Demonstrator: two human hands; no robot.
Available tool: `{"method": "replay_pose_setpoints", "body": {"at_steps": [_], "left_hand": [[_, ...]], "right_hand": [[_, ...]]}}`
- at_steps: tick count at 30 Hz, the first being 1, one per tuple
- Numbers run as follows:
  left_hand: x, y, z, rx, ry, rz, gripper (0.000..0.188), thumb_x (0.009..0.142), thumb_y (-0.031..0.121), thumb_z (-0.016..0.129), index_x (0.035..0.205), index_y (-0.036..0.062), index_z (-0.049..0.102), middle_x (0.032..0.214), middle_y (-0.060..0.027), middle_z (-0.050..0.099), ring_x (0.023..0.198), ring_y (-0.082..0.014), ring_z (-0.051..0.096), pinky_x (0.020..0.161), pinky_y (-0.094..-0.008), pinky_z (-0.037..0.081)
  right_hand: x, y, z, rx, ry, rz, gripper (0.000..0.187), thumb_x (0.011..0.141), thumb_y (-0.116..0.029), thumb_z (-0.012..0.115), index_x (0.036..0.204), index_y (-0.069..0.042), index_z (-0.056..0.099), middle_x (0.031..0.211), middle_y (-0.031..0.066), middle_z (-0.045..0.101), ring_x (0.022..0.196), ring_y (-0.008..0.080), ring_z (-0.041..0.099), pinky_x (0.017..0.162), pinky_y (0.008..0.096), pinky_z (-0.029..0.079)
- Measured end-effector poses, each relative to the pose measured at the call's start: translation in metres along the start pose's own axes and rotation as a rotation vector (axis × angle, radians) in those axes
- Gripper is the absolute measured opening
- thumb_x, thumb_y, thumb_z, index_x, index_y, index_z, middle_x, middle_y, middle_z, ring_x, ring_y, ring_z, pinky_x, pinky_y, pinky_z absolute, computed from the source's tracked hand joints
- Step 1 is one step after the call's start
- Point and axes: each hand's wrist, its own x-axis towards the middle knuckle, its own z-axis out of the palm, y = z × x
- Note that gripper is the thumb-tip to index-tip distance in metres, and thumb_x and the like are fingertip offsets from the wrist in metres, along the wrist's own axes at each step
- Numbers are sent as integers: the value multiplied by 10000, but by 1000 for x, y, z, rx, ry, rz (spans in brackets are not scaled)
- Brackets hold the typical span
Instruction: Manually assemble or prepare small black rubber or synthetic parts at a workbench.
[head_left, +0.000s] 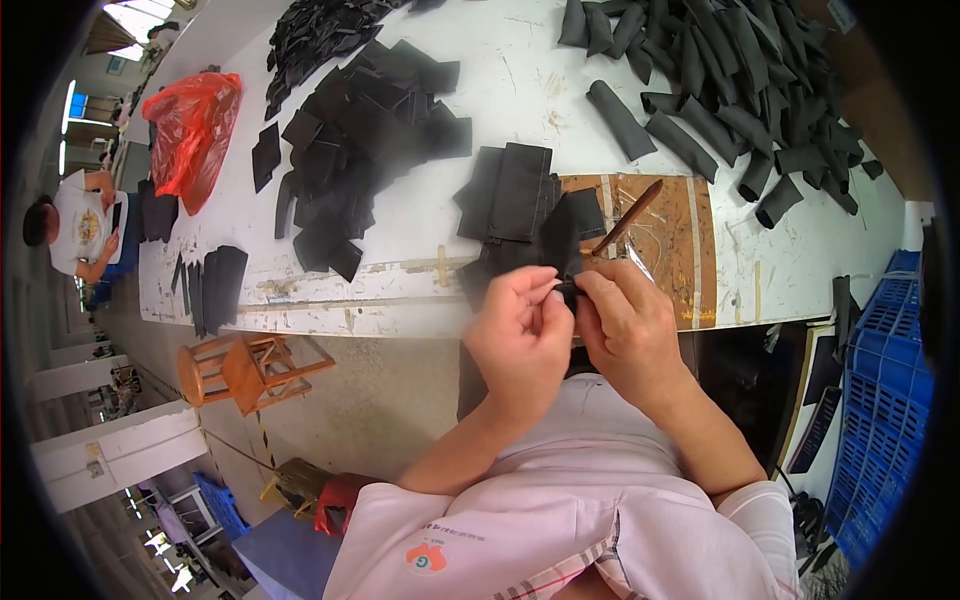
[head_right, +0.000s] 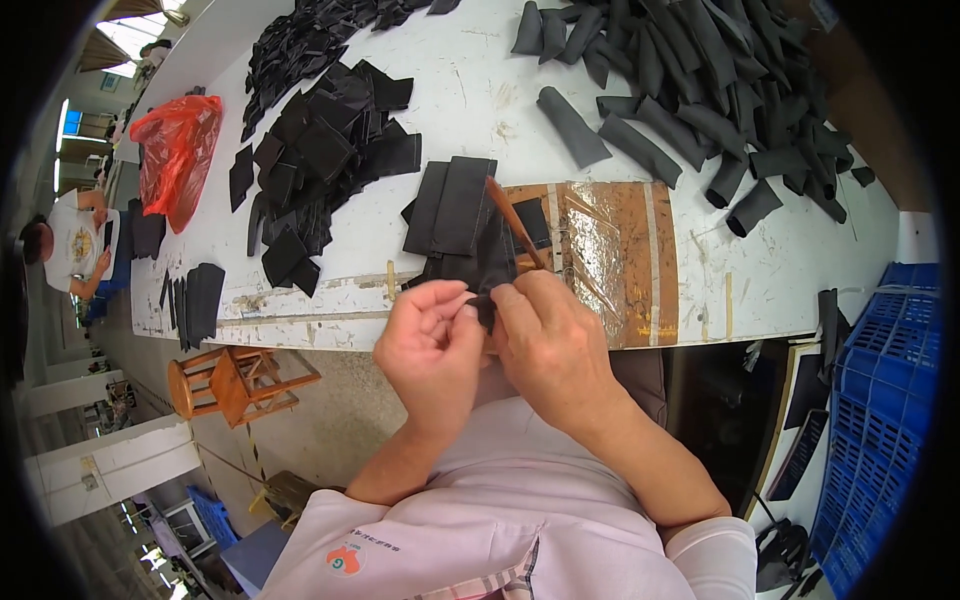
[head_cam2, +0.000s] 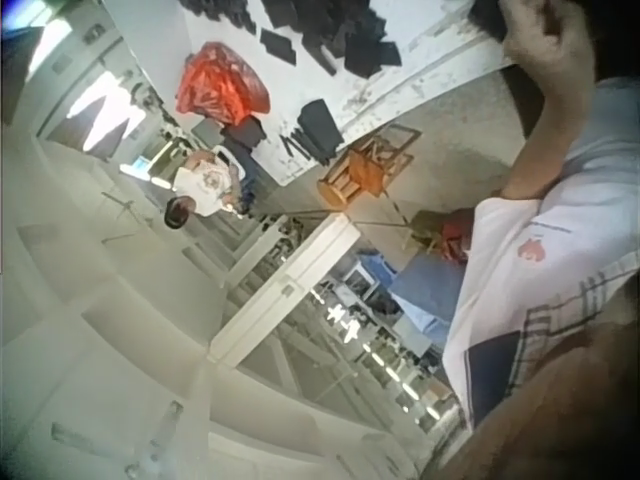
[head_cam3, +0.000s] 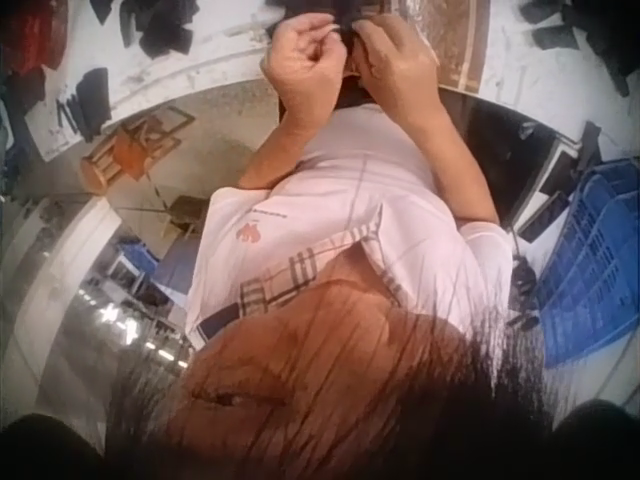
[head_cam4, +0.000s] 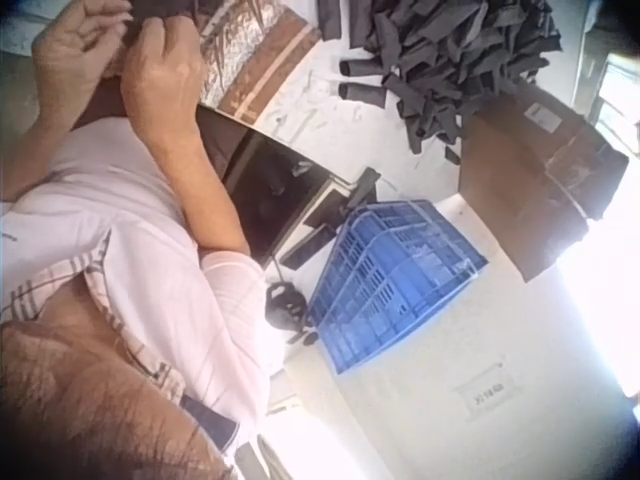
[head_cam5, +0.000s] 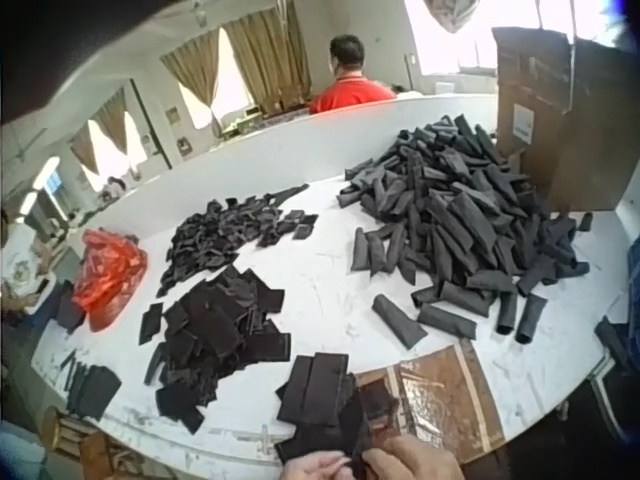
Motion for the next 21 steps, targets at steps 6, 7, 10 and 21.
{"method": "replay_pose_setpoints", "body": {"at_steps": [6,7,10,21], "left_hand": [[21,7,-24,-804,-385,-627,253,711,-69,514,954,-14,469,738,-83,566,438,-22,368,368,-154,262],[22,7,-25,-794,-470,-636,283,696,-69,528,967,-10,467,750,-76,563,469,-26,395,397,-149,290],[16,12,-20,-523,-527,-563,300,679,-64,541,966,-16,470,726,-45,534,541,-38,456,462,-157,359],[10,22,-17,-525,-580,-366,316,650,-115,517,952,-29,481,789,-58,568,577,-19,479,476,-123,332]], "right_hand": [[-4,4,-14,226,-36,320,145,660,46,614,788,-2,565,729,86,529,605,161,546,513,243,438],[-5,8,-18,599,-107,535,124,678,39,624,782,7,565,730,60,533,619,135,541,525,236,430],[-8,13,-22,1170,-198,840,94,734,-40,653,766,6,578,708,-13,512,605,76,481,518,217,385],[-15,22,-12,1480,-176,884,197,804,-225,611,738,-62,522,718,-25,455,664,80,402,599,190,333]]}}
